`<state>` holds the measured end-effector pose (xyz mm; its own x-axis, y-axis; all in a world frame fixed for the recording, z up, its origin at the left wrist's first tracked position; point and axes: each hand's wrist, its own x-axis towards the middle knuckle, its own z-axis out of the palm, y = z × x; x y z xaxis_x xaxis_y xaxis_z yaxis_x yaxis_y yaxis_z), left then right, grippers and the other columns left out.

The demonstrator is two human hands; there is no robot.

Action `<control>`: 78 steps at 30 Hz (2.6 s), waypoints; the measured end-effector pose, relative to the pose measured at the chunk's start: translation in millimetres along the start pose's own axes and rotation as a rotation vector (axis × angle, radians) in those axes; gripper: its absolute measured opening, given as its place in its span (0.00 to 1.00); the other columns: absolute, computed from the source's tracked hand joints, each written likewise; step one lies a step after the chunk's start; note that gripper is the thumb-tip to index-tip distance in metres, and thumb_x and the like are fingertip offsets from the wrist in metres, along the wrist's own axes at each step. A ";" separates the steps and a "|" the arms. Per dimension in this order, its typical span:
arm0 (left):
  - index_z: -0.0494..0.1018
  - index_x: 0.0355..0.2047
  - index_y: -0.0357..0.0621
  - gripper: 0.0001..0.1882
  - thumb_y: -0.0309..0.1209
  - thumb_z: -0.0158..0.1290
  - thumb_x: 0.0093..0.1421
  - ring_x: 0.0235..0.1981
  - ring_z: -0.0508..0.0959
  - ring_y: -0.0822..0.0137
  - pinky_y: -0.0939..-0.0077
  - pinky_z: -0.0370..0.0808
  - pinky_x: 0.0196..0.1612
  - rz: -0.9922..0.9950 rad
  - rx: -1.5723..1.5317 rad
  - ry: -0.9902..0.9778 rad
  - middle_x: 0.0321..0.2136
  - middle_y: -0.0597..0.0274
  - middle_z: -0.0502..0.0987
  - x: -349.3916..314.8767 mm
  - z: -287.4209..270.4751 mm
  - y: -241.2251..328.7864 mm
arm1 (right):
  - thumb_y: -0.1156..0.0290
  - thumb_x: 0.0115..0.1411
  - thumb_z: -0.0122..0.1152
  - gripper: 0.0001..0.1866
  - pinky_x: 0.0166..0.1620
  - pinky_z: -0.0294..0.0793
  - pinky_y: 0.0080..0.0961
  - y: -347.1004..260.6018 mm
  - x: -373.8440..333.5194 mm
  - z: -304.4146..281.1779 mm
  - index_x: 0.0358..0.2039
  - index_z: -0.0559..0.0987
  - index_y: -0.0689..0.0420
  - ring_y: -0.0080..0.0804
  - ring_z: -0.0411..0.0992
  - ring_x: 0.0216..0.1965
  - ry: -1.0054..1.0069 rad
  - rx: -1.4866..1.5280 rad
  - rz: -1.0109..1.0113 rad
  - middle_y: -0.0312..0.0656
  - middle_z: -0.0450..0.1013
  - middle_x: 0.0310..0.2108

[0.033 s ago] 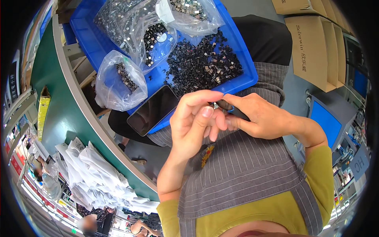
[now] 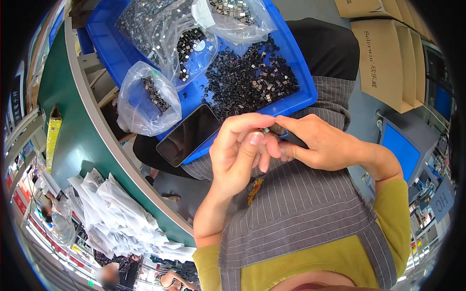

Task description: Processing small electronic components by trimming pins or wires using pliers at a factory workbench.

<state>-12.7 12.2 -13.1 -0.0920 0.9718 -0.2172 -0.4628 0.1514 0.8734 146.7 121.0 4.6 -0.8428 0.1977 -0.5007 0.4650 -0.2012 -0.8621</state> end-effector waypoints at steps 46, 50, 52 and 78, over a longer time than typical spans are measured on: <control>0.61 0.50 0.31 0.14 0.18 0.39 0.64 0.17 0.70 0.80 0.88 0.67 0.21 0.104 0.242 0.105 0.28 0.50 0.77 -8.6 7.4 7.6 | 0.78 0.43 0.56 0.16 0.33 0.59 0.30 5.4 -1.6 8.1 0.36 0.73 0.58 0.34 0.62 0.29 0.619 -1.012 -0.368 0.38 0.61 0.25; 0.61 0.49 0.31 0.13 0.18 0.39 0.64 0.17 0.70 0.80 0.88 0.67 0.21 0.099 0.252 0.111 0.27 0.50 0.77 -8.1 9.2 8.8 | 0.78 0.43 0.56 0.13 0.32 0.59 0.30 3.9 -3.0 10.7 0.32 0.71 0.57 0.35 0.62 0.28 0.586 -0.957 -0.341 0.38 0.61 0.24; 0.61 0.48 0.31 0.13 0.18 0.40 0.63 0.17 0.71 0.79 0.88 0.68 0.22 0.070 0.220 0.114 0.26 0.51 0.76 -8.2 10.2 10.0 | 0.79 0.43 0.56 0.11 0.32 0.59 0.30 3.0 -5.1 11.5 0.30 0.70 0.57 0.36 0.63 0.29 0.515 -0.892 -0.296 0.39 0.61 0.25; 0.62 0.48 0.32 0.13 0.19 0.39 0.64 0.15 0.71 0.78 0.89 0.66 0.18 0.036 0.252 0.142 0.23 0.54 0.75 -8.5 14.1 9.5 | 0.80 0.39 0.58 0.16 0.31 0.60 0.31 7.3 -4.3 14.9 0.32 0.70 0.59 0.37 0.63 0.28 0.554 -0.931 -0.304 0.41 0.61 0.25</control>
<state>-3.9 8.0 3.2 -0.2348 0.9451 -0.2271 -0.2249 0.1745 0.9586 149.7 104.4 1.6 -0.8267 0.5620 -0.0255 0.4775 0.6770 -0.5601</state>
